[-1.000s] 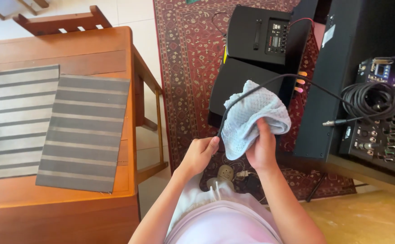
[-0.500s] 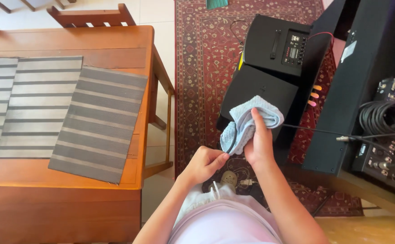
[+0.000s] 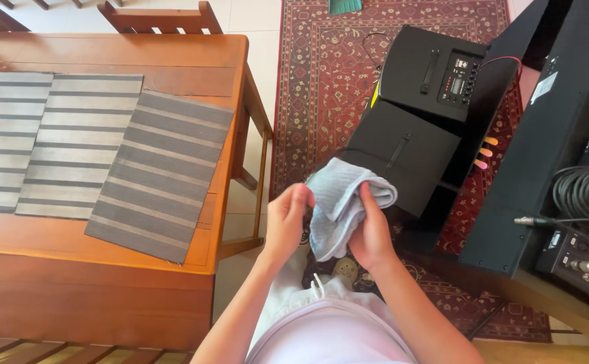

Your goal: Cleaning a brick wall with a cloth and then wiping and coiling an audio cable.

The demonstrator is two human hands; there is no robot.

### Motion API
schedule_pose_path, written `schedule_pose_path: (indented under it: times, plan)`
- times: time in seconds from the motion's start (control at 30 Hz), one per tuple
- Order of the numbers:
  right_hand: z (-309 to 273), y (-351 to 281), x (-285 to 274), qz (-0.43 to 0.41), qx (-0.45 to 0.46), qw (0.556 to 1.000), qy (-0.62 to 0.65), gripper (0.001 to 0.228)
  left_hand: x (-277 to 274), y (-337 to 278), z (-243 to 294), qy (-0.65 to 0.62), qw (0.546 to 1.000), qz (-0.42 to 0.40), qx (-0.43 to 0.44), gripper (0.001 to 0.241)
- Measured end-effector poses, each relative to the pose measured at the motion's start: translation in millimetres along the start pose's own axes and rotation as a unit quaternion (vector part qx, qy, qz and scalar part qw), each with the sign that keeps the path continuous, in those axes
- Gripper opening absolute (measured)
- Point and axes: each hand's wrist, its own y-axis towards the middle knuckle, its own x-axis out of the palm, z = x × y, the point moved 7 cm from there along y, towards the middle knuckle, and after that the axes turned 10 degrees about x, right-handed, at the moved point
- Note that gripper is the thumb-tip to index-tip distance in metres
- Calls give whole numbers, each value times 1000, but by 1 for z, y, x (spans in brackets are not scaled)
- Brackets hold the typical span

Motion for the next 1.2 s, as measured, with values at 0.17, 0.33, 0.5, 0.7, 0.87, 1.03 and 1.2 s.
schedule_pose_path:
  times: [0.17,0.33,0.5,0.7,0.87,1.03,1.2]
  plan:
    - [-4,19,-21,-73,-41,996,14,35,30,-11,28,109,973,-204,-15,45]
    - [-40,1,-16,-28,-118,992,-18,34,51,-25,12,104,947,-300,-53,48]
    - [-76,-17,-1,-73,-186,980,18,39,69,-38,-6,-12,950,-313,2,41]
    - [-99,-26,-12,-48,-216,975,-27,40,68,-35,3,19,964,-263,-29,44]
    - [-59,-13,-26,-48,-230,970,-64,35,75,-32,13,27,967,-252,-18,43]
    - [-33,-1,-25,-61,-160,980,-105,29,69,-40,-12,13,967,-245,-73,43]
    - [-74,-22,-11,-60,-230,969,-72,30,71,-47,-30,-47,949,-311,-32,41]
